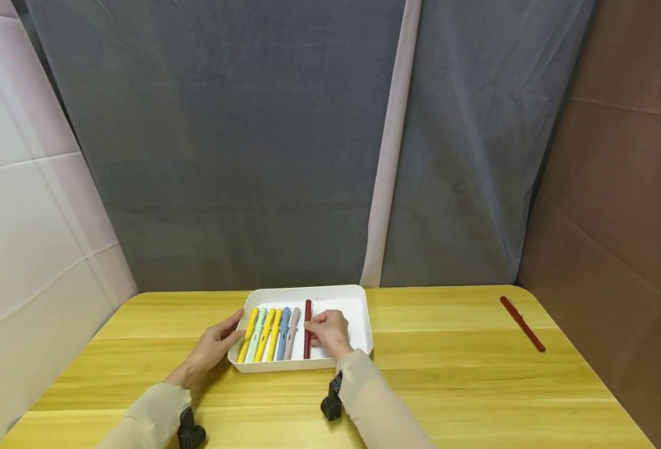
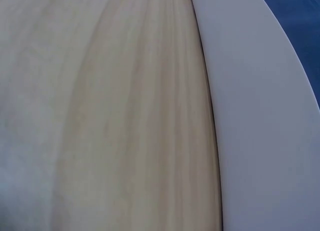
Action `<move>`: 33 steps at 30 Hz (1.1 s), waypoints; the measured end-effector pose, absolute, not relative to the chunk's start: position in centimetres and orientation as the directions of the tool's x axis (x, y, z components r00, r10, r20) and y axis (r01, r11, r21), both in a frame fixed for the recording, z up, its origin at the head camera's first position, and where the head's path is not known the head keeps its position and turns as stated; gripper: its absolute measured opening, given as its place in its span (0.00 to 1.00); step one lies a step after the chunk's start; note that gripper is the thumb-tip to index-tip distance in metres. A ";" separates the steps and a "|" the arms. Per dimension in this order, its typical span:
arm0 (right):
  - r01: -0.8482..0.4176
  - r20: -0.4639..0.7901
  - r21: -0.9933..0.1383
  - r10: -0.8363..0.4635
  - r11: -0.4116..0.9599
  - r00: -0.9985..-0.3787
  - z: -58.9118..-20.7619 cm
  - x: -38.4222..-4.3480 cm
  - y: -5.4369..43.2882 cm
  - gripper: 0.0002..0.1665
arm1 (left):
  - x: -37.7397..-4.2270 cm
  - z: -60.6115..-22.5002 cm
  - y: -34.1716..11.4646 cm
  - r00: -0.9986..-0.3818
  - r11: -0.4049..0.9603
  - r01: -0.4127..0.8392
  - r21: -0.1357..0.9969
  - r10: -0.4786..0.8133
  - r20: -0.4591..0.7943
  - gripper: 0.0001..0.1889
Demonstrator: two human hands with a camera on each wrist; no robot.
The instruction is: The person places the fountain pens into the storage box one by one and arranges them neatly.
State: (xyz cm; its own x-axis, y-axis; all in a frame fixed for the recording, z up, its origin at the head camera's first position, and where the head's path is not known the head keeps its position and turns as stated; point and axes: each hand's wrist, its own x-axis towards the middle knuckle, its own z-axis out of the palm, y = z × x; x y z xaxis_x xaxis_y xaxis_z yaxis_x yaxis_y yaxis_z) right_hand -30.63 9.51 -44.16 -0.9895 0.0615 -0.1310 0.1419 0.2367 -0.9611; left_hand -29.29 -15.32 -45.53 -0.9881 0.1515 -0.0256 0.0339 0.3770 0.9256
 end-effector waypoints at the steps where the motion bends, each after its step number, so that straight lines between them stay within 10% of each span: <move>1: 0.139 -0.128 -0.961 0.061 0.239 -0.990 -44.1 -30.6 9.5 0.08 | -29.3 -45.5 -15.3 -0.988 0.378 0.033 0.925 0.149 -0.026 0.30; 33: 0.092 -0.052 -0.908 0.107 0.408 -0.993 -44.2 -30.9 8.5 0.08 | -29.1 -45.3 -15.3 -0.989 0.402 0.043 0.915 0.150 -0.020 0.30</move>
State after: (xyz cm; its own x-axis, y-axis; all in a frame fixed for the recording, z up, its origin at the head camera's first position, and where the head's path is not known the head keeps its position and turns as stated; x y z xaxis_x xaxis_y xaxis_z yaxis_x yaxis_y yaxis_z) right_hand -30.88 8.46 -44.15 -0.9929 0.1073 -0.0519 0.0916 0.4078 -0.9085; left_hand -29.13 -15.31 -45.31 -0.9885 0.1498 -0.0197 0.0427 0.4018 0.9147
